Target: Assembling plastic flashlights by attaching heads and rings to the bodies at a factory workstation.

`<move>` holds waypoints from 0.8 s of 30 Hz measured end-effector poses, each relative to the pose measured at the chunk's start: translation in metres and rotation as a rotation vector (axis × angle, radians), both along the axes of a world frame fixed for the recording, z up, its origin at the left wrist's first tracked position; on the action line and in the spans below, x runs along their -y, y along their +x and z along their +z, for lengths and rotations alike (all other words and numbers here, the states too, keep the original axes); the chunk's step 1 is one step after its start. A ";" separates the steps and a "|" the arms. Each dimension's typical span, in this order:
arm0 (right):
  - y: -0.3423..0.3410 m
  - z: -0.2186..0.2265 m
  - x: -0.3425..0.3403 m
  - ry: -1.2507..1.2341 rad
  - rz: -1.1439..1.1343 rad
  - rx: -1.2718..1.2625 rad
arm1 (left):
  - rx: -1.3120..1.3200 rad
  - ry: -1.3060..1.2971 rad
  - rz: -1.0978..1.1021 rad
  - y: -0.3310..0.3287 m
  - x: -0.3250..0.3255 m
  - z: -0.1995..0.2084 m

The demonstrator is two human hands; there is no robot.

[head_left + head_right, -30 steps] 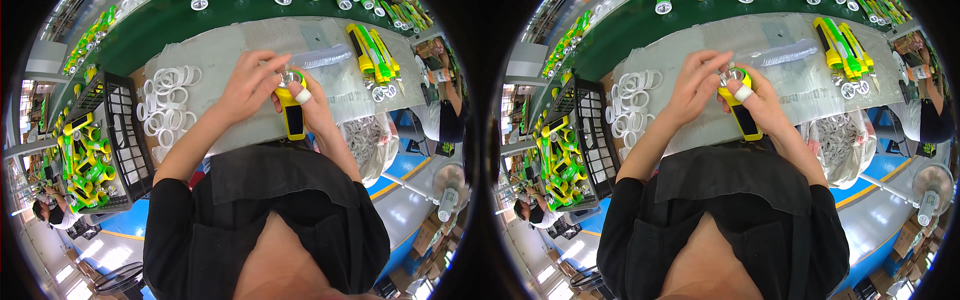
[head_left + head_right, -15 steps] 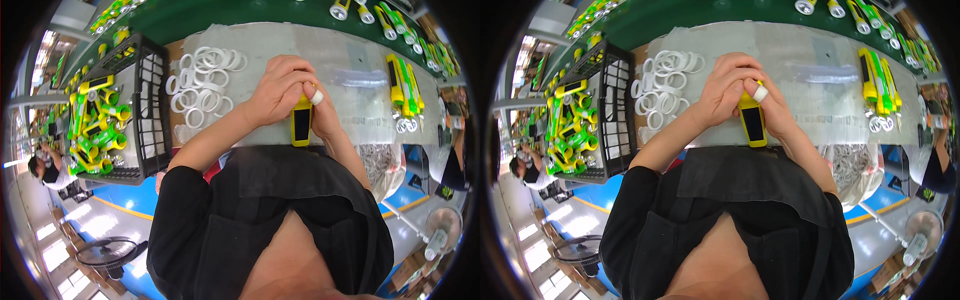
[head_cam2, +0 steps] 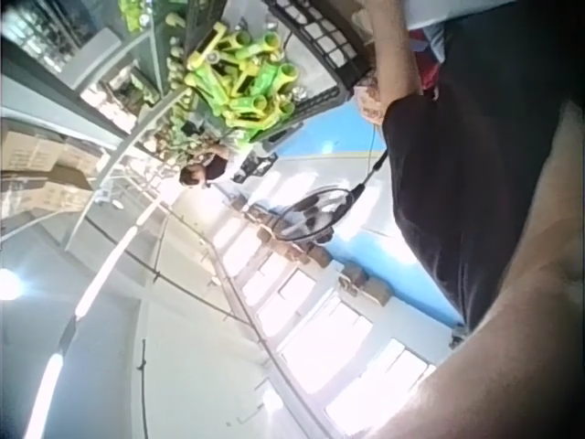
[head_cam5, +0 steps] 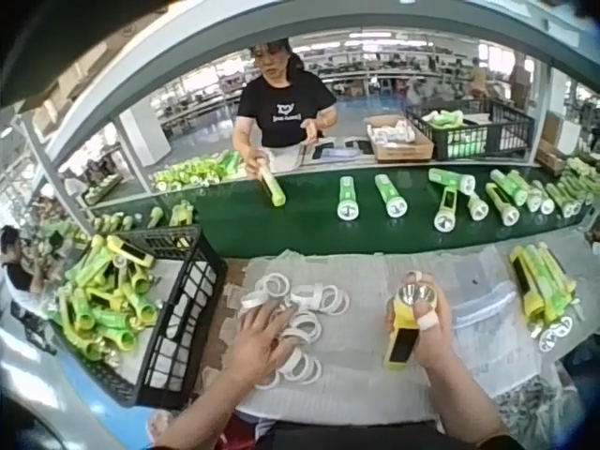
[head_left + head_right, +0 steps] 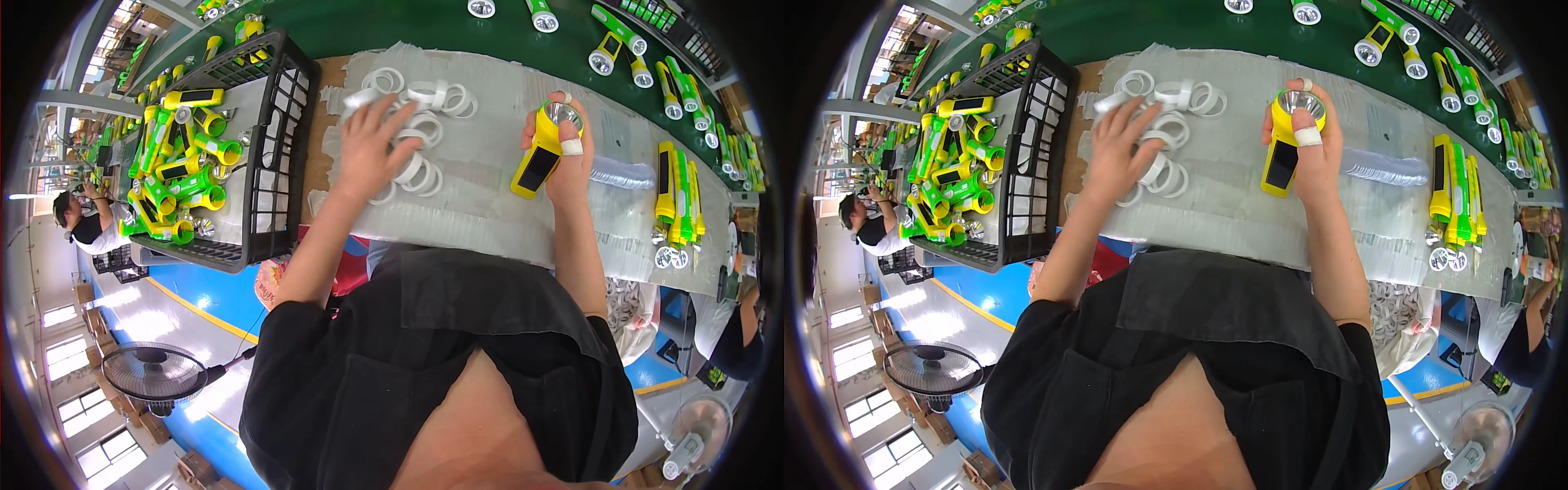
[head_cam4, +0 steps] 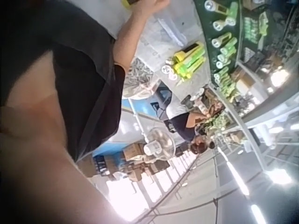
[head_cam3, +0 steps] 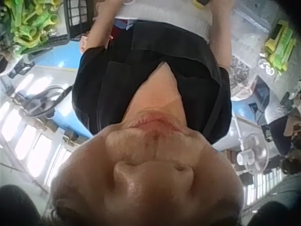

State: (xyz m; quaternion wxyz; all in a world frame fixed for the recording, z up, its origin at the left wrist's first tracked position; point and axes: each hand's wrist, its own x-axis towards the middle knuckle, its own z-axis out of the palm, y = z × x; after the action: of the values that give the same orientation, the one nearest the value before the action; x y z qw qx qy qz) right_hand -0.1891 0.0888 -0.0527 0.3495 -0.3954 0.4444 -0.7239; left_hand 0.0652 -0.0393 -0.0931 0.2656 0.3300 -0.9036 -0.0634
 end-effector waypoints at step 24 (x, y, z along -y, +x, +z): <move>-0.012 -0.006 -0.005 -0.118 -0.058 0.022 | 0.096 0.149 -0.026 -0.041 0.105 0.002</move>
State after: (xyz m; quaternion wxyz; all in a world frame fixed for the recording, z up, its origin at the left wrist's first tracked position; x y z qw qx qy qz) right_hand -0.2015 0.0941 -0.0587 0.3092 -0.3942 0.4085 -0.7629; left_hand 0.0238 -0.1440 -0.0914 0.1959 0.3399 -0.9122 -0.1180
